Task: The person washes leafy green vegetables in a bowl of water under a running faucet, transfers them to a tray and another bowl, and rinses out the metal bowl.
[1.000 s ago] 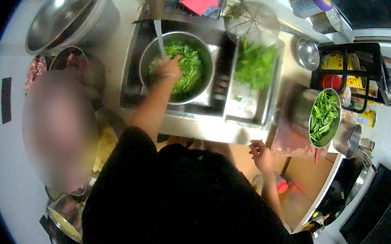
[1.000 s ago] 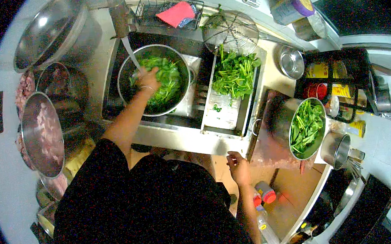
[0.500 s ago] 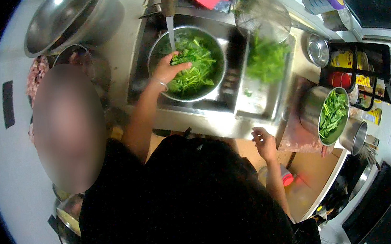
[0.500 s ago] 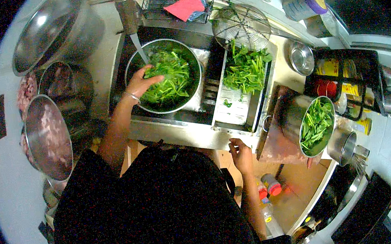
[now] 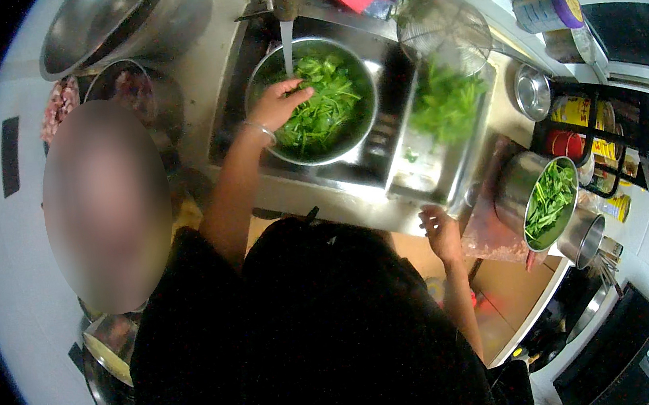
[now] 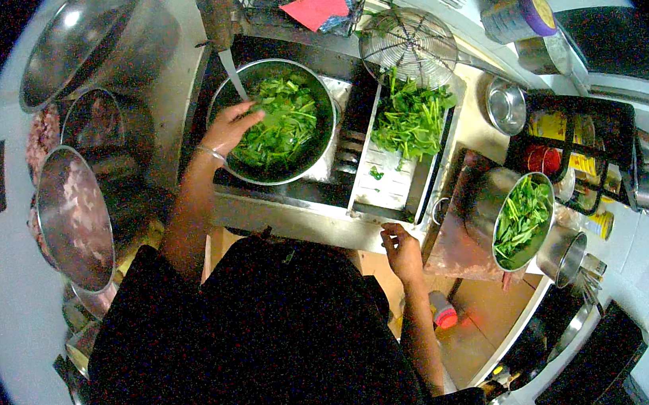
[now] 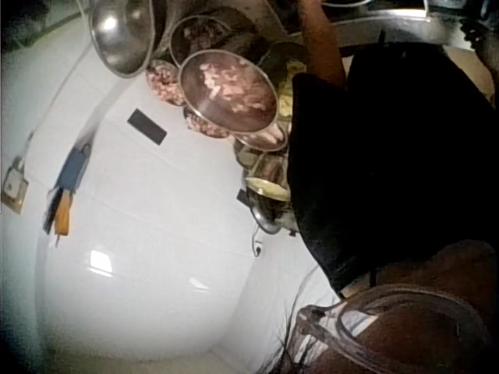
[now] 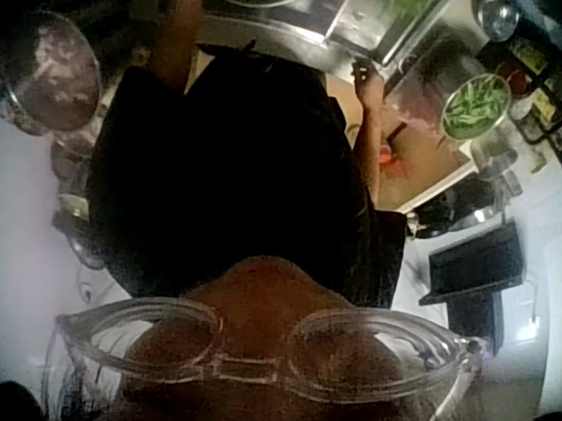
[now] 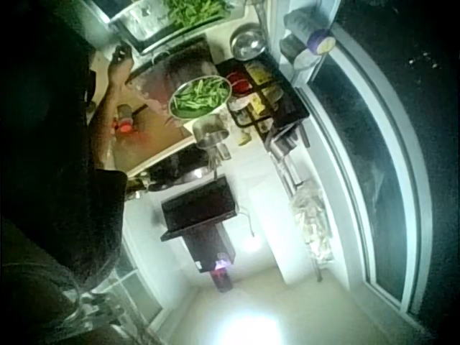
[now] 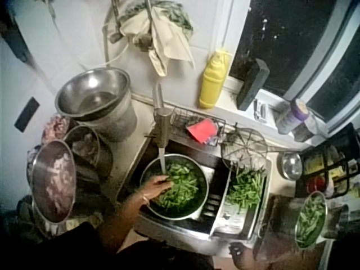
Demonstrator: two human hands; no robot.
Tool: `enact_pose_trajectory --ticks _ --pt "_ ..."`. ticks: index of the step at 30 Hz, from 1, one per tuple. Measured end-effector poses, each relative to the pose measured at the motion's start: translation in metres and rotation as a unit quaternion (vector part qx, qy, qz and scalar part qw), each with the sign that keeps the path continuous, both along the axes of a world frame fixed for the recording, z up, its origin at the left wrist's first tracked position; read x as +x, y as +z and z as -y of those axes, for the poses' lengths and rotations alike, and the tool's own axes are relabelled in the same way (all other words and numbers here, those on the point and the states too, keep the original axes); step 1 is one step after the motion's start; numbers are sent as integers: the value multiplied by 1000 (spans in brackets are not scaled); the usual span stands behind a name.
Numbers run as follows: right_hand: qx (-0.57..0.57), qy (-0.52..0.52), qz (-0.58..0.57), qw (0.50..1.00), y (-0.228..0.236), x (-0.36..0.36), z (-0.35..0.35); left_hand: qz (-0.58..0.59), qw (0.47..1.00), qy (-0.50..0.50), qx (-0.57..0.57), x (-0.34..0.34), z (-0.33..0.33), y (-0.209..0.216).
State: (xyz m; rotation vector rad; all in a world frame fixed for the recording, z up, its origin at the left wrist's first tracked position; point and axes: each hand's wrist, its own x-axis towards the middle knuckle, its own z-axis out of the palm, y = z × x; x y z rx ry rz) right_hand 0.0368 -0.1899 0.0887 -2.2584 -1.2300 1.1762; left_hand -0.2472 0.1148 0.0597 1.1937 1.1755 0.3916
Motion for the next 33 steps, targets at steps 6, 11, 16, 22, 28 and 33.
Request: enact_pose_trajectory --ticks 6,11,16,22,28,33 --pt "80 30 -26 996 25 -27 -77 1 997 35 -75 8 1 26" --pt "273 39 -50 960 47 -76 -190 14 999 19 -23 7 1 14" --pt "310 146 -21 939 55 -114 -250 21 990 -43 131 -1 6 15" --pt "263 102 -197 939 42 -93 -272 74 997 -10 22 -7 8 46" --pt "171 -152 -362 904 66 -31 -324 72 992 93 -48 -14 13 48" --pt "161 18 -154 975 53 -40 -313 130 964 173 -152 -16 10 32"
